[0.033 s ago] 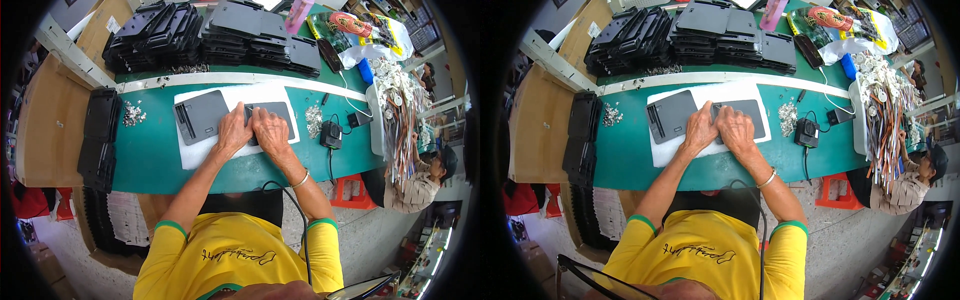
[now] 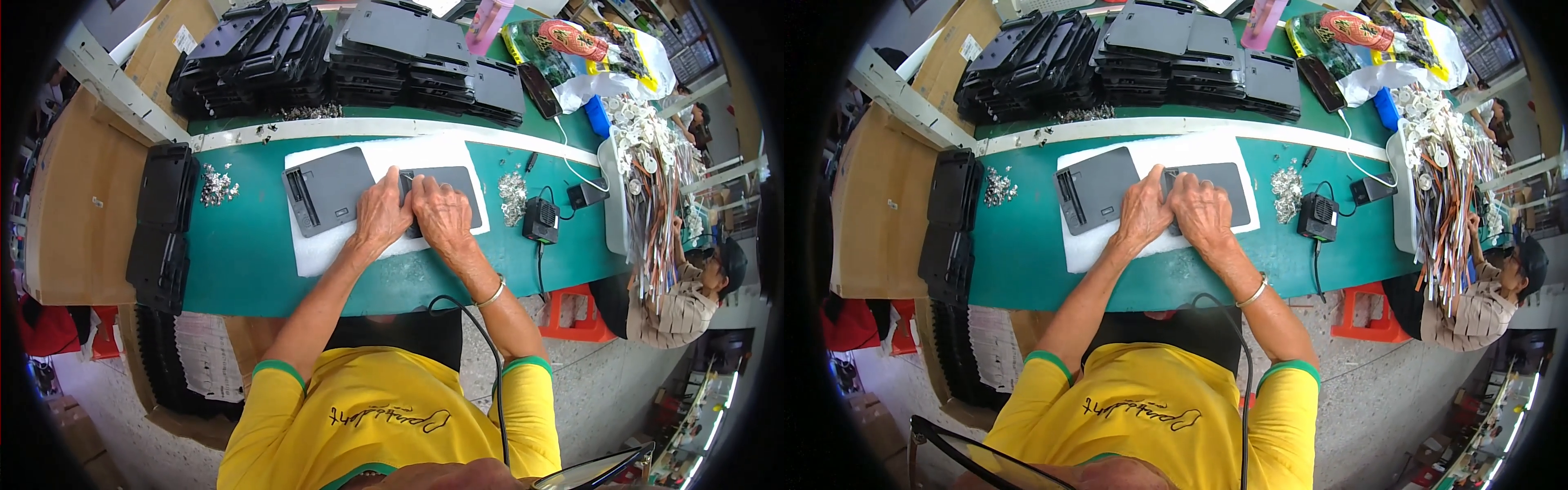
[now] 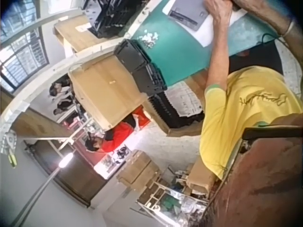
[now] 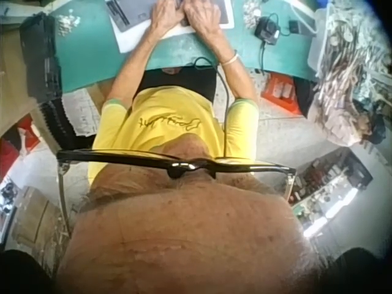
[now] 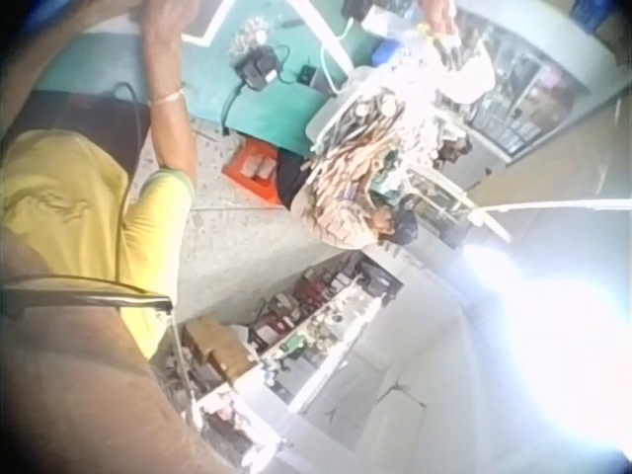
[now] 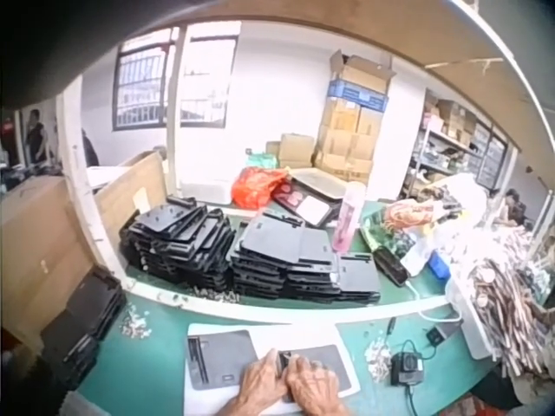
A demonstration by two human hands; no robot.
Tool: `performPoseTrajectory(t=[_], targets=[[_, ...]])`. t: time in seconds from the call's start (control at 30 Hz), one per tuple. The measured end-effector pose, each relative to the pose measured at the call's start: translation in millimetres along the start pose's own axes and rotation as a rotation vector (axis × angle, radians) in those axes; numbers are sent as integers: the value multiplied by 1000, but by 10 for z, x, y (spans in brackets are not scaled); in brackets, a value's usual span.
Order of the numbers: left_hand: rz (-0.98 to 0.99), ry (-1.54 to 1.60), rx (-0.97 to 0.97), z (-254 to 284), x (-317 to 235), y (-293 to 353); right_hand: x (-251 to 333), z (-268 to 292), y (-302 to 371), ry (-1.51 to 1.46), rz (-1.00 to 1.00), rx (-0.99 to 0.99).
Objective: The person assembles small plastic components by inserting metal pins and screws into a plastic casing, then tightening the screws with a manual screwdriver.
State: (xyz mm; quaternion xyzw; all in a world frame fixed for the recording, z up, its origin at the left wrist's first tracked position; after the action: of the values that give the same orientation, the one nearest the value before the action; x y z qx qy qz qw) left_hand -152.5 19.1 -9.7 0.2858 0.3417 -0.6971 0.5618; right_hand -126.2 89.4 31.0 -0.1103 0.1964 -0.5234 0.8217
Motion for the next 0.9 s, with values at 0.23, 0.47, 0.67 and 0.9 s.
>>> performPoseTrajectory(t=[0.23,0.47,0.67,0.9], targets=[[-100,-87,-67,-2,-64,16,113,-44,-164,131,168,135],[-40,-34,-58,-5,-30,28,206,-138,-273,55,324,331],[-9,-38,-119,-1,8,50,23,46,-175,-18,166,157],[-23,-11,-185,68,6,53,-157,97,11,-95,28,132]])
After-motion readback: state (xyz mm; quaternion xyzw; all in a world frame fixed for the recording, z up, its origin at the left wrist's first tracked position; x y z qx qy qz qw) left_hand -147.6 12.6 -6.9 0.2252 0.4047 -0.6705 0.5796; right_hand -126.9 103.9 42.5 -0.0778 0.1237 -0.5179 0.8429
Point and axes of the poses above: each hand's wrist, its own y-axis away from the middle knuckle, its own z-axis out of the back of the hand, x = y × z, the point moved 10 cm from there along -y, towards the middle knuckle, and after that the axes turned 2 degrees about z, right-handed, at the moved point
